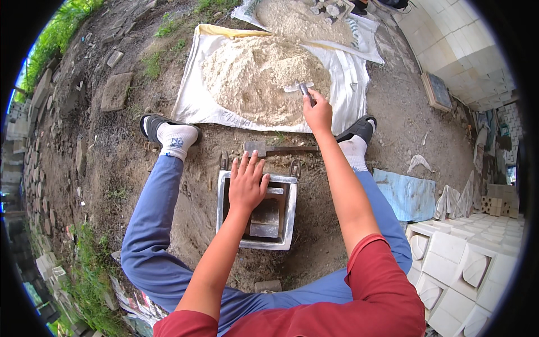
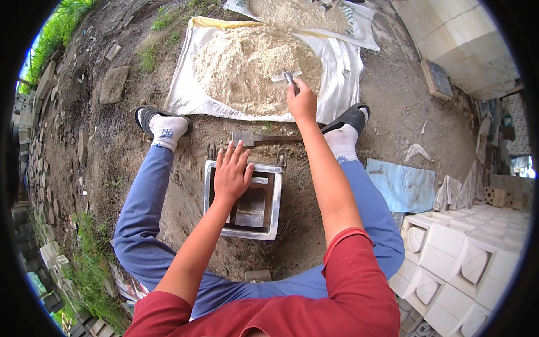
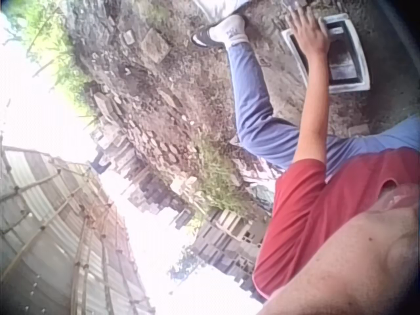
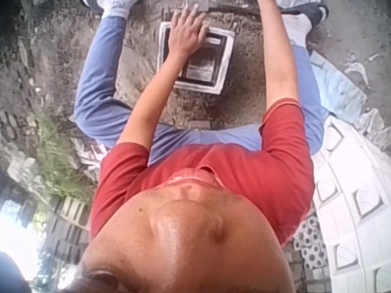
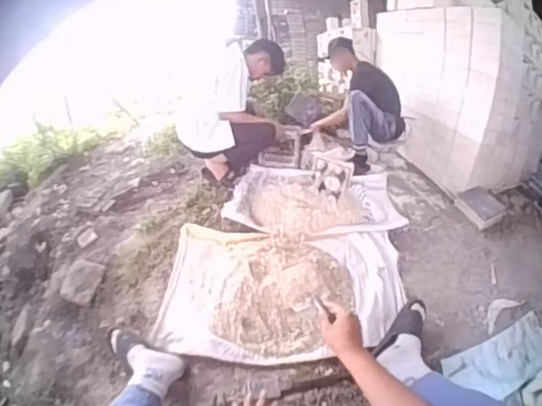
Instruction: The person fills a metal mold with sand using a small trowel, leveling the surface by hand and with the tool while sitting on the ground.
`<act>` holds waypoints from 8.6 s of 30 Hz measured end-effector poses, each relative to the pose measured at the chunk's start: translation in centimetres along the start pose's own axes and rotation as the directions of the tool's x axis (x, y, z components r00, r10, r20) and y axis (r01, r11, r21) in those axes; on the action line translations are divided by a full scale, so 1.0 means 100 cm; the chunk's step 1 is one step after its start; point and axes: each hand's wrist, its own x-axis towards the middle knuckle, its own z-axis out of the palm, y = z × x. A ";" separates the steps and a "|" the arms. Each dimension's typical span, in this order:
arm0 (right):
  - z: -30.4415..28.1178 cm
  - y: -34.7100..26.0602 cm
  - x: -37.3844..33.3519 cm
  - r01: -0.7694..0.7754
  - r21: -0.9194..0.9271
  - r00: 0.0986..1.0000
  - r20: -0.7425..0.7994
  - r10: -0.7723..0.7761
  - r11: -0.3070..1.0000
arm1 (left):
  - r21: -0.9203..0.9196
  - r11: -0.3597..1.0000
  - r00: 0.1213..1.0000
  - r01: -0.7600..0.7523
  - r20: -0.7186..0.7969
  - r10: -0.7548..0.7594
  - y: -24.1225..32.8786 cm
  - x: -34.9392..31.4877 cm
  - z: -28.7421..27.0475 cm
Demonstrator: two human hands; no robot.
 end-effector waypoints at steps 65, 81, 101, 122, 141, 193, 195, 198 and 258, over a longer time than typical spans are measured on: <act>-0.009 -0.007 -0.044 0.030 0.030 0.999 0.031 -0.031 0.999 | -0.051 0.998 0.999 0.043 0.006 -0.042 -0.004 -0.002 0.002; -0.031 -0.019 -0.050 -0.061 0.121 0.996 0.072 0.052 0.991 | -0.087 0.996 0.999 0.025 -0.041 -0.029 -0.004 -0.004 0.002; -0.218 -0.093 -0.256 -0.130 0.222 0.917 0.397 0.032 0.966 | -0.523 0.824 0.918 0.221 -0.174 -0.356 -0.058 -0.123 -0.011; -0.231 -0.113 -0.258 0.068 0.063 0.708 0.700 -0.093 0.996 | -0.945 0.322 0.877 -0.048 -0.194 -0.439 -0.068 -0.140 0.003; -0.176 -0.151 -0.201 0.286 0.066 0.477 0.855 -0.201 0.956 | -0.966 0.248 0.902 -0.078 -0.174 -0.395 -0.068 -0.123 -0.004; -0.156 -0.151 -0.191 0.349 0.082 0.452 0.858 -0.244 0.933 | -0.959 0.171 0.927 -0.225 -0.265 -0.265 -0.064 -0.092 -0.011; -0.154 -0.150 -0.191 0.330 0.052 0.440 0.875 -0.202 0.943 | -0.960 0.165 0.933 -0.226 -0.262 -0.248 -0.068 -0.094 -0.010; -0.155 -0.149 -0.192 0.372 0.120 0.451 0.843 -0.292 0.920 | -0.953 0.217 0.931 -0.213 -0.265 -0.253 -0.064 -0.093 -0.011; -0.181 -0.153 -0.237 0.369 0.144 0.403 0.865 -0.298 0.918 | -0.974 0.104 0.932 -0.199 -0.221 -0.286 -0.044 -0.131 -0.019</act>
